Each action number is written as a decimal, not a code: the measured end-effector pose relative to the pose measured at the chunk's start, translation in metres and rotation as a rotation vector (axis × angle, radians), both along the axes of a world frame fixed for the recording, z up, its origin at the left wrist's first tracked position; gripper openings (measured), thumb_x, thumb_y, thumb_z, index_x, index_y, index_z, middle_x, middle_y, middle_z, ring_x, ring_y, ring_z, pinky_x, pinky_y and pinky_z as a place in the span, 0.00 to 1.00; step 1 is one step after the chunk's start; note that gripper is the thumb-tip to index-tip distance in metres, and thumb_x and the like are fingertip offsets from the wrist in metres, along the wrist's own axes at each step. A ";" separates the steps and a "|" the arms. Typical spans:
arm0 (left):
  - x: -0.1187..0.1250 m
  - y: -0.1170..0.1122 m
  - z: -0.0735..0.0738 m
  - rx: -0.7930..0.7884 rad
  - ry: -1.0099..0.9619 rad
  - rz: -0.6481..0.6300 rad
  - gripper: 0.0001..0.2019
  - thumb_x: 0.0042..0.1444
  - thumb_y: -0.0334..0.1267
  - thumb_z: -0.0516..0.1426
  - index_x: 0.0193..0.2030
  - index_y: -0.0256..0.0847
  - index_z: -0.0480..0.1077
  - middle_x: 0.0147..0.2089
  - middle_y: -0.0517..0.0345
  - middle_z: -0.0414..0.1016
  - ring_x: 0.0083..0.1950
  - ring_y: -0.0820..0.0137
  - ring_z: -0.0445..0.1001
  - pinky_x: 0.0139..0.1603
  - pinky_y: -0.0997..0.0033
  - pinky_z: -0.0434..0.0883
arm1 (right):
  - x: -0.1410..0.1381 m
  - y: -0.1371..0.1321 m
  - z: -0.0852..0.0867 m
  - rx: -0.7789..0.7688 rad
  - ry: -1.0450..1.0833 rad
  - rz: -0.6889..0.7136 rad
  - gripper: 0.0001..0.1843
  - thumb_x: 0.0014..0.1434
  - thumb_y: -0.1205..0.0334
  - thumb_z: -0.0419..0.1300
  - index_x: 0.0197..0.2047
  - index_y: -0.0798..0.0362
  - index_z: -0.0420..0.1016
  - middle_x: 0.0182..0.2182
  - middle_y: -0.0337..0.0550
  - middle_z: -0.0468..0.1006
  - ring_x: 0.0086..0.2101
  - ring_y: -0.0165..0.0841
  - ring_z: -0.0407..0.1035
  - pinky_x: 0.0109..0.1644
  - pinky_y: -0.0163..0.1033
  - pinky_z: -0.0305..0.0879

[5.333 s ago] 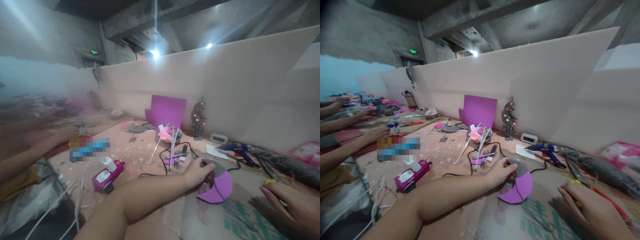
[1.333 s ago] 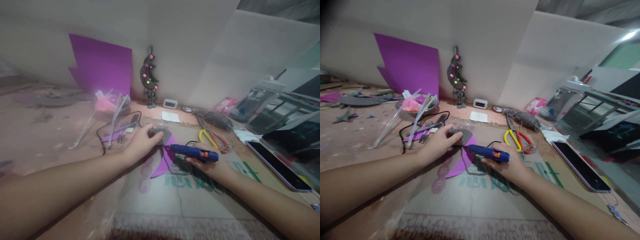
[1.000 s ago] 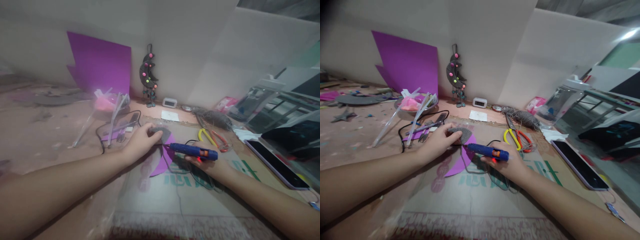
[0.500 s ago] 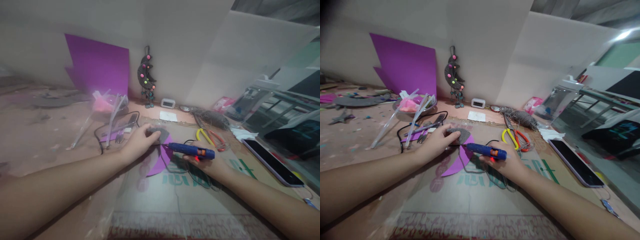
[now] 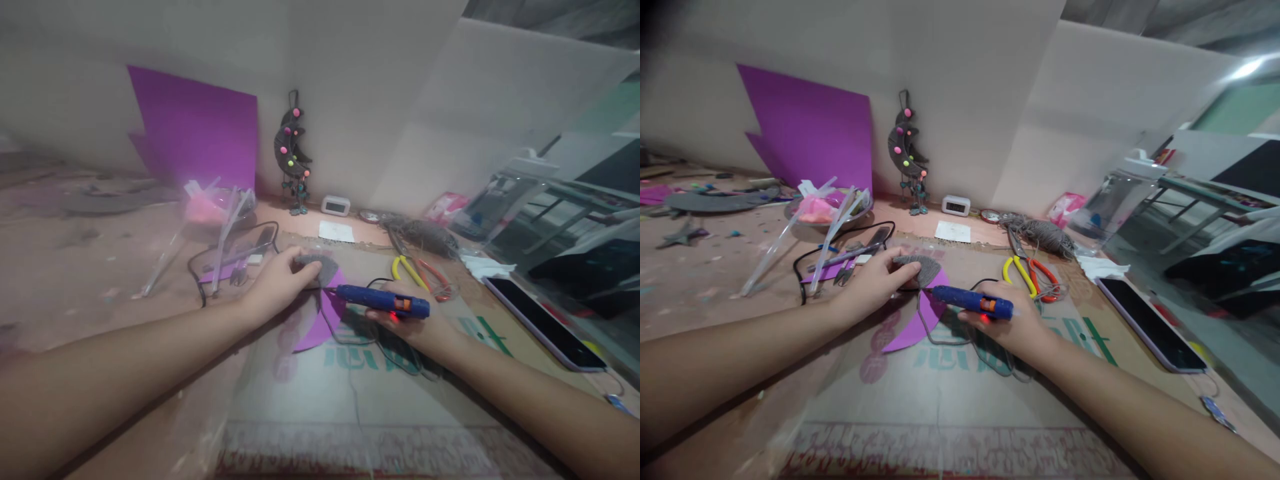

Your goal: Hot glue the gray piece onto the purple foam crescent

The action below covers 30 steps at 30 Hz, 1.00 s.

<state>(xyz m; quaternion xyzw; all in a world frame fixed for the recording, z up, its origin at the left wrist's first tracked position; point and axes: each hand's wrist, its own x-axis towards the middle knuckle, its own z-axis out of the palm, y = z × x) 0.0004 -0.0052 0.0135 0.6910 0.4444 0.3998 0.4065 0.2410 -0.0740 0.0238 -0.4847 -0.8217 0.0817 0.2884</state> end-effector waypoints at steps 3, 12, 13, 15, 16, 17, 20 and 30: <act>0.000 0.000 0.000 -0.002 -0.007 0.003 0.09 0.55 0.43 0.55 0.32 0.40 0.65 0.28 0.63 0.73 0.31 0.70 0.72 0.31 0.72 0.64 | 0.000 0.000 0.001 -0.005 -0.009 -0.012 0.14 0.57 0.51 0.60 0.26 0.50 0.67 0.22 0.38 0.70 0.24 0.31 0.65 0.29 0.36 0.60; 0.000 -0.002 0.000 -0.027 -0.025 -0.001 0.07 0.54 0.42 0.55 0.31 0.41 0.64 0.27 0.63 0.73 0.31 0.68 0.73 0.33 0.71 0.66 | -0.002 0.000 0.001 0.015 -0.059 -0.097 0.17 0.56 0.47 0.60 0.25 0.49 0.66 0.19 0.37 0.69 0.22 0.31 0.63 0.25 0.36 0.58; 0.000 -0.001 0.001 -0.034 -0.027 -0.002 0.07 0.53 0.42 0.55 0.30 0.41 0.64 0.27 0.63 0.73 0.31 0.68 0.73 0.32 0.71 0.66 | -0.002 0.000 0.001 0.019 -0.063 -0.104 0.17 0.56 0.47 0.60 0.25 0.49 0.66 0.19 0.38 0.69 0.22 0.31 0.64 0.25 0.36 0.58; 0.000 -0.001 0.001 -0.030 -0.025 0.000 0.07 0.53 0.42 0.55 0.31 0.41 0.65 0.27 0.62 0.74 0.31 0.68 0.73 0.32 0.71 0.66 | -0.001 0.000 0.002 0.020 -0.070 -0.113 0.17 0.57 0.46 0.59 0.25 0.49 0.66 0.20 0.38 0.70 0.23 0.32 0.64 0.25 0.37 0.59; 0.000 -0.001 0.001 -0.021 -0.021 0.003 0.08 0.53 0.42 0.55 0.31 0.41 0.65 0.27 0.62 0.74 0.31 0.68 0.73 0.32 0.71 0.66 | -0.002 0.000 0.003 0.022 -0.073 -0.117 0.17 0.57 0.46 0.59 0.25 0.48 0.66 0.20 0.39 0.70 0.23 0.32 0.65 0.25 0.37 0.59; 0.000 -0.001 0.000 -0.012 -0.018 0.005 0.08 0.53 0.43 0.55 0.30 0.41 0.65 0.27 0.62 0.74 0.31 0.68 0.73 0.32 0.71 0.66 | -0.002 0.000 0.004 0.025 -0.074 -0.120 0.17 0.57 0.46 0.59 0.25 0.48 0.66 0.20 0.39 0.70 0.22 0.32 0.65 0.25 0.38 0.59; 0.000 0.000 0.000 -0.009 -0.020 0.000 0.09 0.54 0.44 0.55 0.30 0.41 0.65 0.27 0.62 0.74 0.30 0.68 0.73 0.32 0.72 0.65 | -0.003 -0.001 0.007 0.009 -0.065 -0.130 0.17 0.57 0.46 0.59 0.25 0.49 0.66 0.20 0.39 0.71 0.22 0.33 0.65 0.25 0.38 0.60; 0.000 -0.001 0.001 -0.050 -0.020 -0.002 0.08 0.53 0.43 0.55 0.32 0.41 0.65 0.26 0.62 0.74 0.29 0.68 0.73 0.30 0.72 0.64 | 0.000 -0.001 0.005 -0.031 -0.031 -0.172 0.16 0.56 0.46 0.58 0.27 0.48 0.67 0.21 0.39 0.71 0.23 0.33 0.66 0.25 0.38 0.62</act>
